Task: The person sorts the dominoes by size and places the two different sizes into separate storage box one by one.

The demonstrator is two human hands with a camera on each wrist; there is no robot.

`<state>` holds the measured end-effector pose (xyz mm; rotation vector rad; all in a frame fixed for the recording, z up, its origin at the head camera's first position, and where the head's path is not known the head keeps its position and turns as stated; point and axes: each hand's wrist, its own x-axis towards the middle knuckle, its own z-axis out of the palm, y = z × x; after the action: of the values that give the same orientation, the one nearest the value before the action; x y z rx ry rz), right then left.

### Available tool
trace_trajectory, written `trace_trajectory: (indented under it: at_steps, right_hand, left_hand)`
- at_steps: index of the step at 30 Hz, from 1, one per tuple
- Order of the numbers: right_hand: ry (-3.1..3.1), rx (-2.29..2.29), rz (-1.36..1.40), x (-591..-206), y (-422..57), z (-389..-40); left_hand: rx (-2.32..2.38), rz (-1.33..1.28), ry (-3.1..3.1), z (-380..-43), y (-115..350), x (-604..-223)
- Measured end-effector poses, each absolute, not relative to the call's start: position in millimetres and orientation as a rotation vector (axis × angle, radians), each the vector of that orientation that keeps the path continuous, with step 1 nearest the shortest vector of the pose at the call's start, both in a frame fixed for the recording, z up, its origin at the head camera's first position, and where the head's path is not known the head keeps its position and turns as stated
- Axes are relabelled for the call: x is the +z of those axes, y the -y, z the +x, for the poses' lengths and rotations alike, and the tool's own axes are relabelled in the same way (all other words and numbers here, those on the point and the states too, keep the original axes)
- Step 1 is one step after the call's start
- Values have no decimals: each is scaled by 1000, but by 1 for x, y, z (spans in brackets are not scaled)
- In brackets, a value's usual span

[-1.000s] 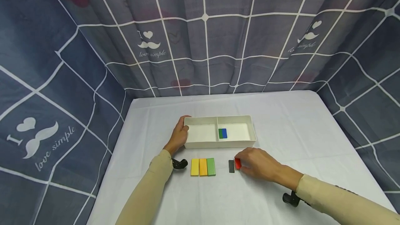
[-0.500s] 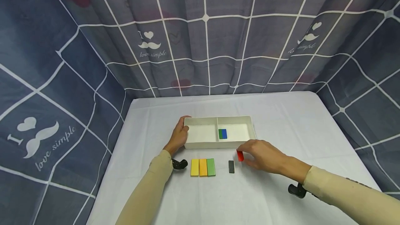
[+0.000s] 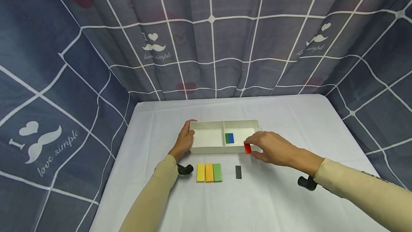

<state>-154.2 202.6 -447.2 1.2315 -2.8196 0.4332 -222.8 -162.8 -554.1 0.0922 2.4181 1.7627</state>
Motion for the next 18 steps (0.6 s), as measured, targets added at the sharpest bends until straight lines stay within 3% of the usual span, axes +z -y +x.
trace_trajectory:
  at_steps: [18]
  right_hand:
    - [2835, 459, 1215, -446, -194, -185]
  left_hand:
    - [1737, 89, -2447, -221, 163, -552]
